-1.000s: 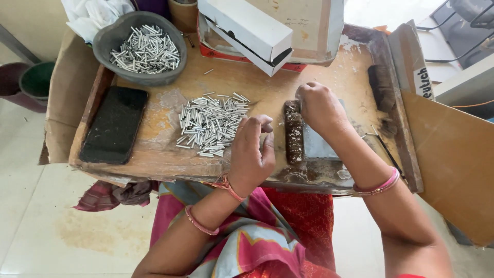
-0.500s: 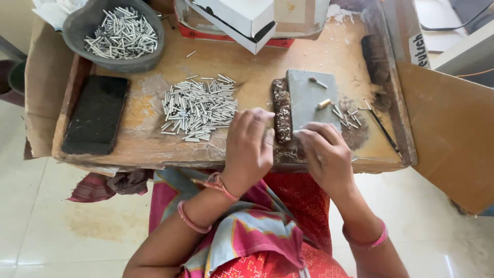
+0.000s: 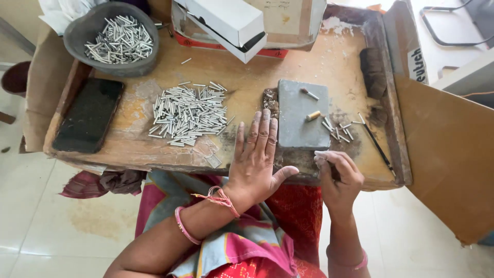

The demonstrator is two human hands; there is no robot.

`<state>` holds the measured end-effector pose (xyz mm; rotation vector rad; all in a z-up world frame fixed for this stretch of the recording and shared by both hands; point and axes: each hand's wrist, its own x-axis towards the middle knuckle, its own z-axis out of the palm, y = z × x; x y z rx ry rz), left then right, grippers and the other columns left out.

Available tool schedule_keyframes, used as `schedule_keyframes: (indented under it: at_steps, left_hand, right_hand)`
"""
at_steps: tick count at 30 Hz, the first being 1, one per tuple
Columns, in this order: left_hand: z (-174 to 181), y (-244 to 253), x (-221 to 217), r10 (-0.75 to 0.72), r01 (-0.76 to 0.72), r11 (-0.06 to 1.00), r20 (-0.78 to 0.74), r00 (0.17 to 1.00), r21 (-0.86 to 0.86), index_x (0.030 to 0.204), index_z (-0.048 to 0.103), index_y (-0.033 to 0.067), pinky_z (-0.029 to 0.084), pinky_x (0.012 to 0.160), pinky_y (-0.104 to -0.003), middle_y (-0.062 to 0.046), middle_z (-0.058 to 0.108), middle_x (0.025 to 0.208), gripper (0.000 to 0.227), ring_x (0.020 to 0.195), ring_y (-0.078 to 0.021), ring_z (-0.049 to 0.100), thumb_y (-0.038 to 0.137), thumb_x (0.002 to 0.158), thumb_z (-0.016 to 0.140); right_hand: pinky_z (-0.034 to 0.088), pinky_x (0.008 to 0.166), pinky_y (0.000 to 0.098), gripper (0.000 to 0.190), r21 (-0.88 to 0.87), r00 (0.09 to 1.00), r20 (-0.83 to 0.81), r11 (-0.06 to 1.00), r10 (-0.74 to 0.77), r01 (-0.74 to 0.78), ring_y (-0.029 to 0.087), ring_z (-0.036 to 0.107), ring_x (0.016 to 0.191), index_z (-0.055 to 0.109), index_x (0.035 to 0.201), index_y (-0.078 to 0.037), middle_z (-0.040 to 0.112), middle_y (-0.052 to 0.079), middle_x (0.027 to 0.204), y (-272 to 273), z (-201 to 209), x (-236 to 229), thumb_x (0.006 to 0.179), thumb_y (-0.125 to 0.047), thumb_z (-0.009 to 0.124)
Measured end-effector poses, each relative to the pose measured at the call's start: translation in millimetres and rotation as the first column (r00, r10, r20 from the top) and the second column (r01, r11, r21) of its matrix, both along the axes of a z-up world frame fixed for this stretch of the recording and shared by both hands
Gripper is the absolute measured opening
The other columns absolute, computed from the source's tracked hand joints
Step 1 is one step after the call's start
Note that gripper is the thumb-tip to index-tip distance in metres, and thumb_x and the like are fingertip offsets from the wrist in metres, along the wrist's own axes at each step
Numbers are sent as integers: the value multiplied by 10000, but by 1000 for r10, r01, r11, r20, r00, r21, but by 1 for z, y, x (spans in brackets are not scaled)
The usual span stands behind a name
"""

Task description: The person works at a wooden bench covered with small silver metal pins, rubbing a pin against a flat stone slab, then holds a small pale component with both hands and works it between the fingers, setting pins on the bench. A bowl filled with finished pins sits beside the pile.

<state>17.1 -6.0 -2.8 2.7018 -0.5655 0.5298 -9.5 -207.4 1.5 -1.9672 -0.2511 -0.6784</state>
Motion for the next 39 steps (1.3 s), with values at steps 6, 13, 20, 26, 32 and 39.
schedule_keyframes:
  at_steps: [6,13,20,26,32,39]
  left_hand:
    - [-1,-1,45,-24,22,1000,-95,995,-19,1619,146,-45,-18,1261,-547,-217,119,1705,1137,1595,-331,42,833,911,296]
    - [-10,-2,94,-41,37,999,-168,985,-27,1613,102,-34,-60,1237,-532,-211,54,1714,1158,1587,-323,-13,865,899,257]
    - [8,-7,132,1,28,997,-399,917,68,1618,59,10,-105,1236,-523,-165,-26,1707,1185,1579,-296,-90,897,843,192]
    - [-1,1,147,-70,34,996,-479,875,-84,1594,121,-23,-35,1232,-499,-205,48,1687,1164,1566,-320,-22,879,860,164]
    - [3,30,87,-331,-136,582,-387,861,-801,1449,469,-87,301,1211,-388,-253,511,1490,961,1425,-323,444,722,984,242]
    - [-10,23,63,-473,-159,176,-225,852,-972,1371,527,-62,403,1097,-336,-139,594,1330,695,1243,-190,527,552,1075,389]
  right_hand:
    - [535,739,234,139,-43,995,105,999,-3,8,114,666,830,698,1065,33,710,95,1005,-4,-6,-1,952,106,667]
    - [520,614,219,155,44,1000,13,999,-17,16,96,645,695,720,1034,29,718,101,972,-7,-6,-4,918,110,656]
    - [548,703,245,157,-6,998,51,1000,-29,29,138,680,789,711,1037,29,715,109,963,-4,-5,-2,909,106,661]
    - [547,772,273,138,-61,994,104,997,-43,50,192,689,834,700,1026,28,709,133,949,0,-4,-2,910,99,678]
    - [547,868,334,170,-213,975,219,972,-49,97,247,688,943,709,1066,1,688,128,1046,23,3,-8,907,60,715]
    - [509,931,417,274,-637,966,226,770,128,47,318,608,1031,724,1098,-28,647,118,1241,75,23,12,831,-62,769]
